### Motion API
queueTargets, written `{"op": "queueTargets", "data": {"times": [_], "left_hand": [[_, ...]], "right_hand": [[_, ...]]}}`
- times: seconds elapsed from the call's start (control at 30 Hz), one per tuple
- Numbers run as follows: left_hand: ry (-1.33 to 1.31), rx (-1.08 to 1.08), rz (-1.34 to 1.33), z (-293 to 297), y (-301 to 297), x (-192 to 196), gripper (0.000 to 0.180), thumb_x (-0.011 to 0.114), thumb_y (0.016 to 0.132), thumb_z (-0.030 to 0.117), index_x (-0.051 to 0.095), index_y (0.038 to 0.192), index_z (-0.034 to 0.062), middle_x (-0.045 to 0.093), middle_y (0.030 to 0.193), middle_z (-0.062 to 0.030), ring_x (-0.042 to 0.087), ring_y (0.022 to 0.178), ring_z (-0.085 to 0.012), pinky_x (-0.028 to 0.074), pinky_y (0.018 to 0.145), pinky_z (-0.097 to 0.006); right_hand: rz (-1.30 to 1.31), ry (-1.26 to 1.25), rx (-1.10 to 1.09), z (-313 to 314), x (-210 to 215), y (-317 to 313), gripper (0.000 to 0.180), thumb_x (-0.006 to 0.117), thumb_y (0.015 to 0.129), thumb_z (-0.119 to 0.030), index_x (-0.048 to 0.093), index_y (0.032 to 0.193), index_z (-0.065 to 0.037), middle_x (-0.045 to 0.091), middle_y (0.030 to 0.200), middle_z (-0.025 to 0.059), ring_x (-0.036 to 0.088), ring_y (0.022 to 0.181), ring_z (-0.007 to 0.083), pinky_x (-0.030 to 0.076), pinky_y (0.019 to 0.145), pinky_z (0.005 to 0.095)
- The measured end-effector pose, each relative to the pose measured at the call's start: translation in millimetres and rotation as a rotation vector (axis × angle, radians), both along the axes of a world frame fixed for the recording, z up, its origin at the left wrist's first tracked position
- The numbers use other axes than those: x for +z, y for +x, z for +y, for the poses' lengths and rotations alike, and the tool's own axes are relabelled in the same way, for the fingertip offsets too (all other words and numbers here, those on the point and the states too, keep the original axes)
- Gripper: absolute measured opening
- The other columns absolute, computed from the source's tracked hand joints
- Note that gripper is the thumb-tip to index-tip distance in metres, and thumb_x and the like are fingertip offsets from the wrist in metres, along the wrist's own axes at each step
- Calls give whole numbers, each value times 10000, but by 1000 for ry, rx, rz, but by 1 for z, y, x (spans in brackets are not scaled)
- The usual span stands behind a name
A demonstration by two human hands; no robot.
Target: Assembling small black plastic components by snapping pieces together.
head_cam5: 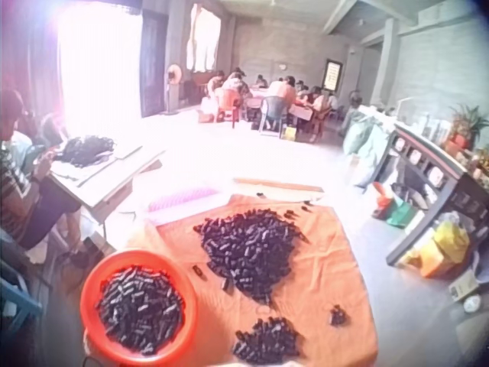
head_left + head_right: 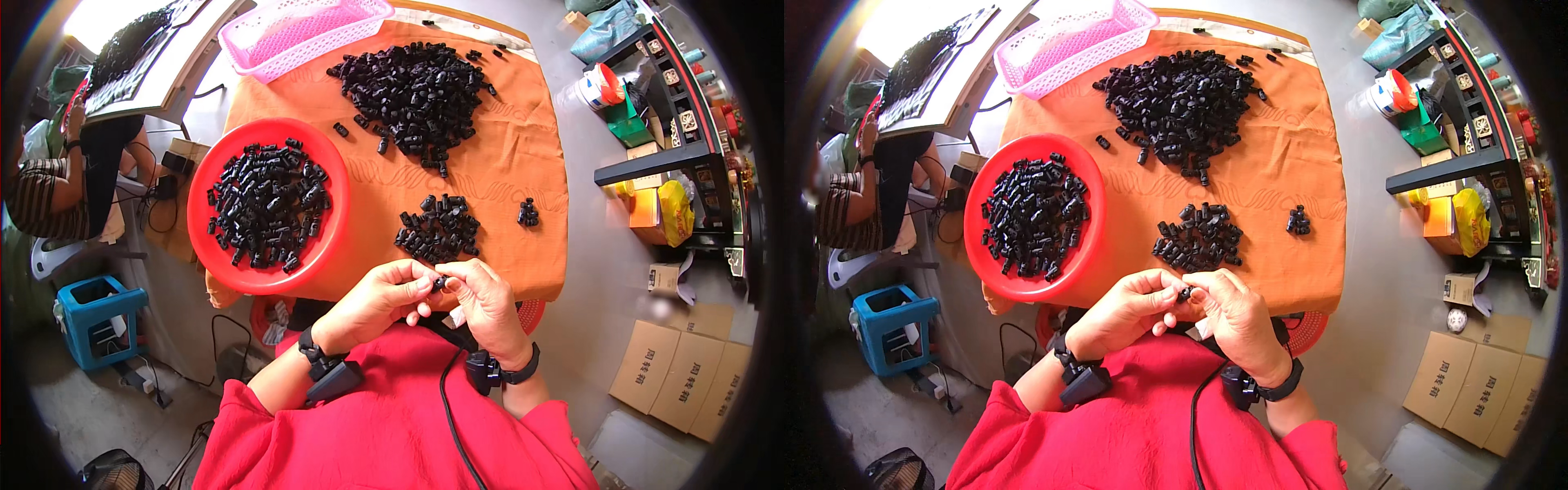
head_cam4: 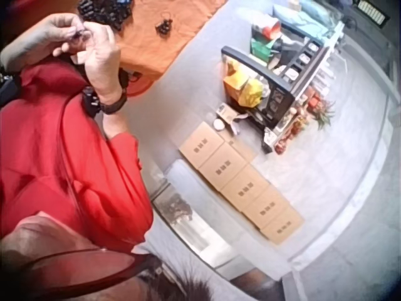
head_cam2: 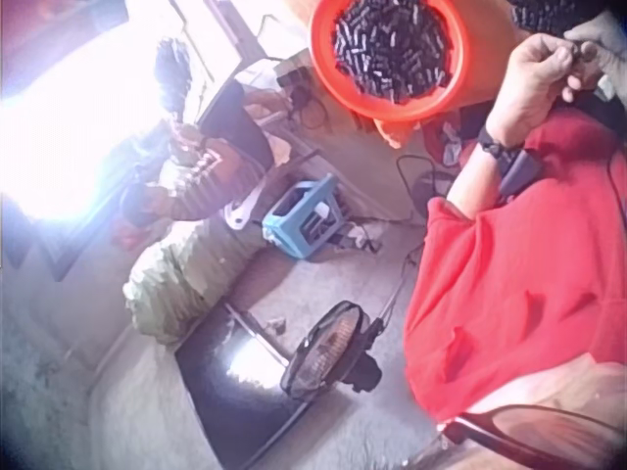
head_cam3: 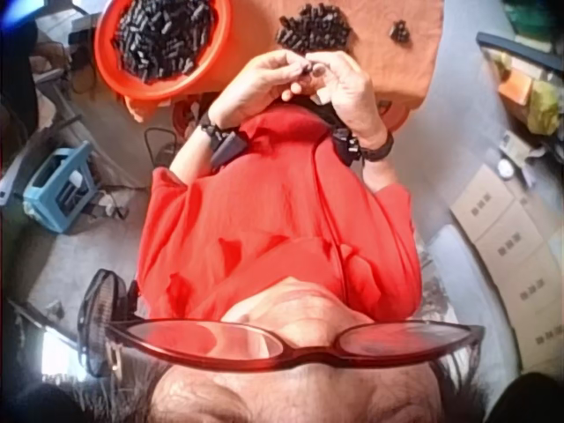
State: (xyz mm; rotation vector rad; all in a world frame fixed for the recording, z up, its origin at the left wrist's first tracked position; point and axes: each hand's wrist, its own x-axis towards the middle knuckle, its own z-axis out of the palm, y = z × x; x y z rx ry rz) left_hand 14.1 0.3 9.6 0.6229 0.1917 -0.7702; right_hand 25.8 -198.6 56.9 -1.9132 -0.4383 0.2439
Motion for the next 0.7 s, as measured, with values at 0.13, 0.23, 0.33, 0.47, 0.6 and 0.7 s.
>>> {"op": "queueTargets", "data": {"times": [0.13,0.23,0.33,0.47,0.6,0.7], "left_hand": [[-139,50,80,3,-3,-1,236,615,1006,212,606,1140,17,665,1025,-62,632,815,-105,501,636,-220],[-134,69,104,3,-5,0,232,631,996,204,610,1150,32,666,1019,-53,635,818,-107,504,644,-217],[-127,85,63,-1,-6,0,225,650,983,198,612,1146,47,668,1013,-45,638,823,-110,505,644,-221],[-195,114,61,-4,-9,-4,228,665,971,208,605,1133,59,666,994,-34,639,806,-110,498,634,-223],[-191,147,34,-7,-10,-5,155,634,998,223,581,1018,79,628,939,-7,614,794,-88,489,646,-221],[-128,139,24,-6,-9,-5,183,640,995,265,557,943,111,593,869,21,581,731,-68,430,584,-211]], "right_hand": [[179,-9,-100,0,-5,-3,147,618,965,-15,643,1109,-19,639,905,73,659,767,145,545,617,283],[134,9,-104,7,2,-7,128,616,979,-46,635,1101,-12,643,911,74,649,698,122,537,572,263],[78,25,-88,9,3,-9,118,622,980,-62,630,1085,-9,647,911,81,646,642,113,535,541,240],[-146,-5,-64,7,-8,-9,125,646,964,-62,625,1078,-15,642,898,75,655,625,95,545,523,226],[71,63,-115,10,-5,-14,144,672,950,-69,623,1074,-16,633,878,73,656,637,97,528,519,238],[98,68,-101,9,-4,-13,233,703,926,-73,629,1140,-17,625,835,60,626,622,86,505,501,232]]}}
